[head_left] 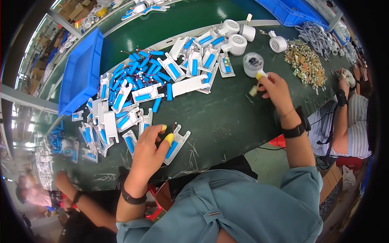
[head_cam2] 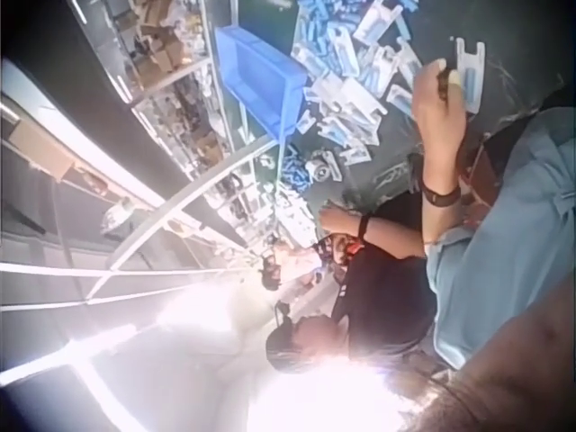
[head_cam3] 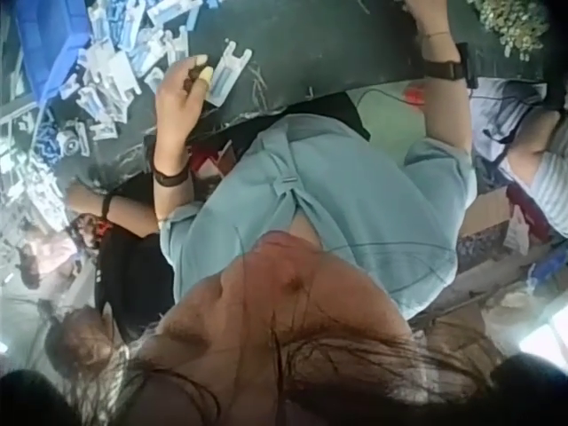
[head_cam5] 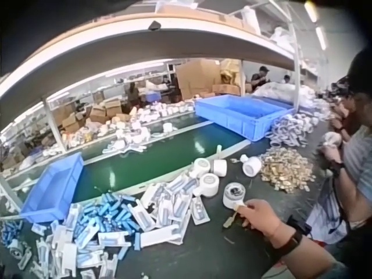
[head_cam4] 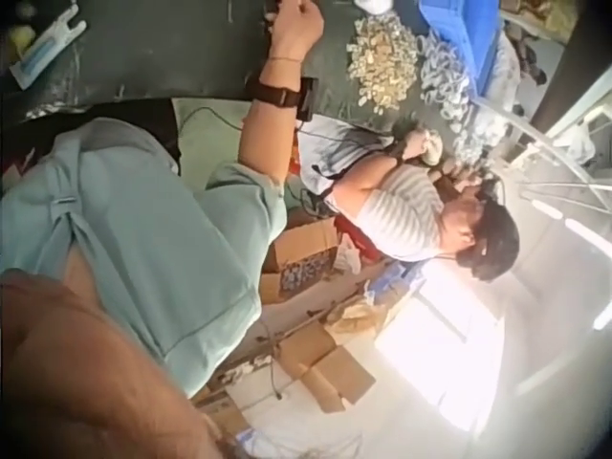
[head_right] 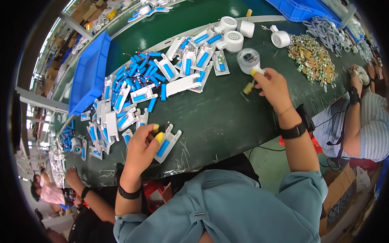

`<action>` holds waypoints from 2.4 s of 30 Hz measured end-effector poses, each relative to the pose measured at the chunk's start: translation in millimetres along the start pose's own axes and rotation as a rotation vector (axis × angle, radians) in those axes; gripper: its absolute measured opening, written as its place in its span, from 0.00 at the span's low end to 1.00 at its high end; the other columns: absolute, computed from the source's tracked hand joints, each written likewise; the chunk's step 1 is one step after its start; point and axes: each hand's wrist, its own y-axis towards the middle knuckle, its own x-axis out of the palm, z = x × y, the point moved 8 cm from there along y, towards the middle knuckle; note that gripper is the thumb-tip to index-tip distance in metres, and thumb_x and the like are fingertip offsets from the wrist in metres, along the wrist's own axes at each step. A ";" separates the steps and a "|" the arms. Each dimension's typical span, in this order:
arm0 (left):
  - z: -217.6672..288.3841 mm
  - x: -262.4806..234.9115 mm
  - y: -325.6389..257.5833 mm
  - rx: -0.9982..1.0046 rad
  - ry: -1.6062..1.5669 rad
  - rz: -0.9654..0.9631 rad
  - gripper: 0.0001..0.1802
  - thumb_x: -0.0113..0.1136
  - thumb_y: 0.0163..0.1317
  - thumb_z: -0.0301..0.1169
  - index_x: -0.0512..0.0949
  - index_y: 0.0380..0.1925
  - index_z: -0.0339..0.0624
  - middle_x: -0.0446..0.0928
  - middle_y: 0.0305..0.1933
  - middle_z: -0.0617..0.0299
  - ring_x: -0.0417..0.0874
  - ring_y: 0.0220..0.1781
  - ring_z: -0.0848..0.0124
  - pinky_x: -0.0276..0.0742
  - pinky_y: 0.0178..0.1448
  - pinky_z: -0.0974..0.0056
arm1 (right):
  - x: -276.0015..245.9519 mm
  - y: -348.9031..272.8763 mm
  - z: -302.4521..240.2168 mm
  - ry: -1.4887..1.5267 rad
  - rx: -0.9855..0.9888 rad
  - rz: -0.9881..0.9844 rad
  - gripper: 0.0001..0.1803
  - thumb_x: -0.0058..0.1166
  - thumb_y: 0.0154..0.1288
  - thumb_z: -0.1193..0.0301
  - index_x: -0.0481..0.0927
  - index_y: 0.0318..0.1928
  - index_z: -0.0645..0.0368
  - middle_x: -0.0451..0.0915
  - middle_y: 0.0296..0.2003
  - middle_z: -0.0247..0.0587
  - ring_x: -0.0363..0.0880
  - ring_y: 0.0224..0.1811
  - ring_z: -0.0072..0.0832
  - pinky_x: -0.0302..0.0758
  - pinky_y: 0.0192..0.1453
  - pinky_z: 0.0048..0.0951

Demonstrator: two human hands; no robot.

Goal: Assembling small electronic or plastic components at a factory workstation.

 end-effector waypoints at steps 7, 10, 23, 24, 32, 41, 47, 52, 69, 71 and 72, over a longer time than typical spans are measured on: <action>-23.0 26.9 18.7 -0.262 -0.284 -0.140 0.15 0.62 0.58 0.22 0.79 0.47 0.35 0.80 0.35 0.61 0.77 0.31 0.78 0.74 0.37 0.70 | 42.3 -75.7 -2.5 0.739 0.227 -0.252 0.19 0.45 0.73 0.68 0.71 0.56 0.70 0.81 0.48 0.49 0.83 0.42 0.31 0.83 0.45 0.30; -23.0 25.8 14.8 -0.350 -0.466 -0.156 0.12 0.60 0.62 0.19 0.80 0.46 0.35 0.82 0.39 0.65 0.76 0.34 0.81 0.74 0.40 0.74 | 55.9 -99.7 -4.0 0.923 0.326 -0.436 0.23 0.37 0.76 0.66 0.69 0.61 0.71 0.79 0.52 0.49 0.81 0.48 0.33 0.81 0.48 0.32; -25.8 39.8 -12.5 -0.421 -1.121 -0.418 0.12 0.61 0.65 0.27 0.79 0.46 0.34 0.84 0.40 0.53 0.80 0.30 0.74 0.74 0.31 0.72 | 91.6 -143.8 -5.0 0.795 0.436 -0.613 0.17 0.45 0.75 0.71 0.72 0.58 0.67 0.82 0.38 0.42 0.83 0.33 0.24 0.81 0.34 0.24; -24.5 42.1 -13.6 -0.419 -1.141 -0.417 0.12 0.61 0.65 0.27 0.79 0.46 0.33 0.84 0.40 0.52 0.81 0.30 0.73 0.75 0.31 0.72 | 100.0 -147.3 -7.0 0.748 0.411 -0.651 0.17 0.45 0.75 0.71 0.71 0.59 0.66 0.82 0.39 0.42 0.82 0.33 0.23 0.80 0.34 0.23; -5.3 54.9 -25.4 -0.455 -0.879 -0.478 0.10 0.59 0.66 0.25 0.79 0.46 0.35 0.83 0.39 0.57 0.80 0.28 0.76 0.74 0.29 0.74 | 142.2 -173.6 -14.0 0.788 0.439 -0.837 0.20 0.43 0.77 0.71 0.68 0.65 0.66 0.80 0.47 0.44 0.83 0.42 0.27 0.81 0.47 0.27; 26.4 67.2 -23.2 -0.249 -0.569 -0.393 0.10 0.56 0.63 0.18 0.80 0.44 0.34 0.78 0.38 0.66 0.74 0.31 0.84 0.70 0.35 0.76 | 145.2 -178.5 -17.2 0.641 0.457 -0.836 0.12 0.47 0.76 0.71 0.76 0.51 0.67 0.82 0.44 0.44 0.85 0.42 0.26 0.83 0.43 0.25; 44.5 60.1 -13.0 -0.019 -0.423 -0.253 0.11 0.57 0.59 0.18 0.80 0.41 0.34 0.77 0.34 0.63 0.75 0.28 0.80 0.70 0.32 0.74 | 145.2 -177.1 -14.5 0.553 0.329 -0.816 0.10 0.45 0.76 0.72 0.76 0.46 0.67 0.81 0.39 0.39 0.82 0.36 0.21 0.80 0.37 0.21; 45.5 63.1 -9.8 -0.015 -0.391 -0.275 0.11 0.58 0.58 0.20 0.80 0.42 0.35 0.77 0.34 0.60 0.77 0.28 0.74 0.72 0.32 0.70 | 143.7 -175.8 -16.5 0.549 0.303 -0.807 0.09 0.44 0.76 0.73 0.76 0.44 0.66 0.81 0.38 0.37 0.81 0.34 0.19 0.79 0.36 0.21; 68.4 59.6 -17.6 0.217 -0.150 -0.118 0.11 0.60 0.52 0.20 0.77 0.38 0.35 0.78 0.32 0.54 0.80 0.25 0.61 0.76 0.28 0.62 | 141.7 -180.2 -22.4 0.220 0.018 -0.635 0.07 0.43 0.73 0.78 0.75 0.43 0.66 0.81 0.32 0.36 0.82 0.28 0.19 0.77 0.26 0.20; 67.0 58.3 -20.8 0.166 -0.242 -0.064 0.12 0.60 0.51 0.19 0.77 0.38 0.34 0.77 0.32 0.54 0.79 0.24 0.62 0.75 0.27 0.62 | 142.7 -181.0 -21.7 0.207 -0.023 -0.600 0.07 0.43 0.73 0.78 0.75 0.44 0.66 0.81 0.32 0.36 0.82 0.27 0.19 0.77 0.25 0.20; 68.1 60.0 -22.3 0.168 -0.242 -0.068 0.12 0.60 0.51 0.19 0.77 0.38 0.34 0.77 0.32 0.54 0.79 0.24 0.62 0.75 0.27 0.62 | 141.2 -180.4 -23.5 0.192 -0.067 -0.568 0.07 0.43 0.72 0.79 0.75 0.44 0.66 0.81 0.31 0.37 0.82 0.27 0.19 0.77 0.25 0.20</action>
